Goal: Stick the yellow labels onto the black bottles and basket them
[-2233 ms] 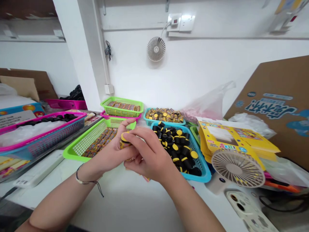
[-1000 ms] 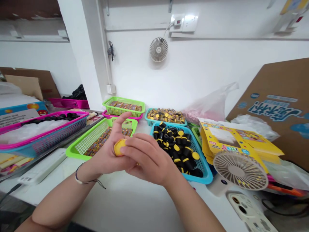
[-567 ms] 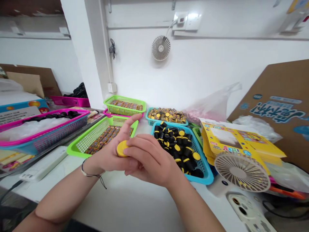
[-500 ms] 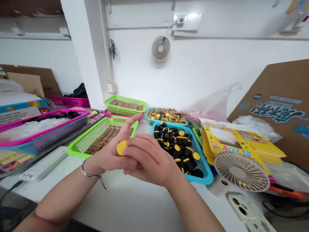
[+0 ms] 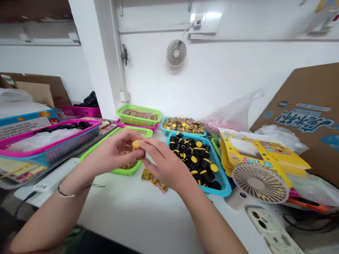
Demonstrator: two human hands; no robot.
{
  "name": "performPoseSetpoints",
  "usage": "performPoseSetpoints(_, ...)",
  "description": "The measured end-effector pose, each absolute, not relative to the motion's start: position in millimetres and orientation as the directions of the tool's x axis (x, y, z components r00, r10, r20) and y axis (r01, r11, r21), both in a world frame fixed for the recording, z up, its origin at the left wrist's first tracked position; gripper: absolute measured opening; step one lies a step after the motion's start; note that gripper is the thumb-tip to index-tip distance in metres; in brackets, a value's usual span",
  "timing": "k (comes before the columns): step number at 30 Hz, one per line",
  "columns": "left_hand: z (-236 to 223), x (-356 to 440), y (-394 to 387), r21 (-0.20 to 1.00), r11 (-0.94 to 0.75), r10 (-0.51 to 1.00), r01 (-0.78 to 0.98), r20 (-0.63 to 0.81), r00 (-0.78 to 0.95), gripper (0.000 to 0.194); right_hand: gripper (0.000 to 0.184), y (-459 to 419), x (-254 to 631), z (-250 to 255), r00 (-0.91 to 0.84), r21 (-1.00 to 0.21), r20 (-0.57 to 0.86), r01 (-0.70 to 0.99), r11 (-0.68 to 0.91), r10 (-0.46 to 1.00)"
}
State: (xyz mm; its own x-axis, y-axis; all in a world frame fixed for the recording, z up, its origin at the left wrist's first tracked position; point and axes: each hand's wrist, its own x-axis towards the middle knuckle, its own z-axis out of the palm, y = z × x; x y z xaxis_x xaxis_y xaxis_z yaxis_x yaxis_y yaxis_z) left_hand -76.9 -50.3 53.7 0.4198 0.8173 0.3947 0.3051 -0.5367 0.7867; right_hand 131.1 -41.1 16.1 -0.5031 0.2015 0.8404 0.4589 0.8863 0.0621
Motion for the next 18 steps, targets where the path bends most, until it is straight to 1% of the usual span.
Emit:
performPoseSetpoints(1,52,-85,-43,0.756,-0.529,0.832,0.386,0.373,0.410,0.029,0.059,-40,137,19,-0.496,0.021,0.829,0.488,0.873,0.257)
performPoseSetpoints(3,44,-104,-22,0.682,-0.480,0.870,0.553,0.285,0.404,0.031,0.064,-34,155,29,-0.461,-0.113,0.772,0.578,0.808,0.438)
performPoseSetpoints(4,37,-114,-10,0.624,-0.439,0.892,0.646,0.214,0.399,0.034,0.062,-30,167,33,-0.380,-0.217,0.738,0.648,0.730,0.557)
performPoseSetpoints(5,28,-125,1,0.545,-0.387,0.918,0.744,0.150,0.368,0.035,0.056,-25,180,36,-0.281,-0.301,0.709,0.710,0.637,0.647)
performPoseSetpoints(6,19,-135,12,0.507,-0.347,0.933,0.789,0.103,0.344,0.035,0.048,-19,192,37,-0.202,-0.362,0.643,0.770,0.526,0.738)
performPoseSetpoints(7,9,-143,21,0.474,-0.312,0.945,0.824,0.060,0.323,0.035,0.039,-13,203,36,-0.176,-0.368,0.519,0.838,0.404,0.837)
performPoseSetpoints(8,-1,-151,28,0.445,-0.280,0.953,0.851,0.022,0.302,0.034,0.032,-6,211,32,-0.206,-0.317,0.328,0.895,0.312,0.922)
performPoseSetpoints(9,-10,-156,33,0.424,-0.258,0.957,0.868,-0.012,0.291,0.033,0.022,-1,218,25,-0.244,-0.294,0.202,0.909,0.296,0.949)
performPoseSetpoints(11,-24,-162,39,0.384,-0.236,0.956,0.893,-0.073,0.284,0.031,0.007,4,223,8,-0.276,-0.274,0.070,0.919,0.285,0.959)
performPoseSetpoints(12,-29,-162,41,0.370,-0.237,0.952,0.898,-0.098,0.292,0.030,0.005,4,223,-1,-0.286,-0.264,0.027,0.922,0.282,0.958)
performPoseSetpoints(13,-32,-160,42,0.360,-0.243,0.946,0.901,-0.117,0.302,0.029,0.004,2,222,-9,-0.296,-0.256,0.005,0.923,0.287,0.955)
performPoseSetpoints(14,-34,-158,42,0.353,-0.253,0.940,0.901,-0.132,0.316,0.029,0.008,-1,221,-15,-0.298,-0.248,-0.019,0.926,0.285,0.954)
performPoseSetpoints(18,-33,-146,41,0.355,-0.303,0.920,0.884,-0.131,0.369,0.033,0.033,-11,219,-20,-0.268,-0.231,-0.120,0.944,0.236,0.956)
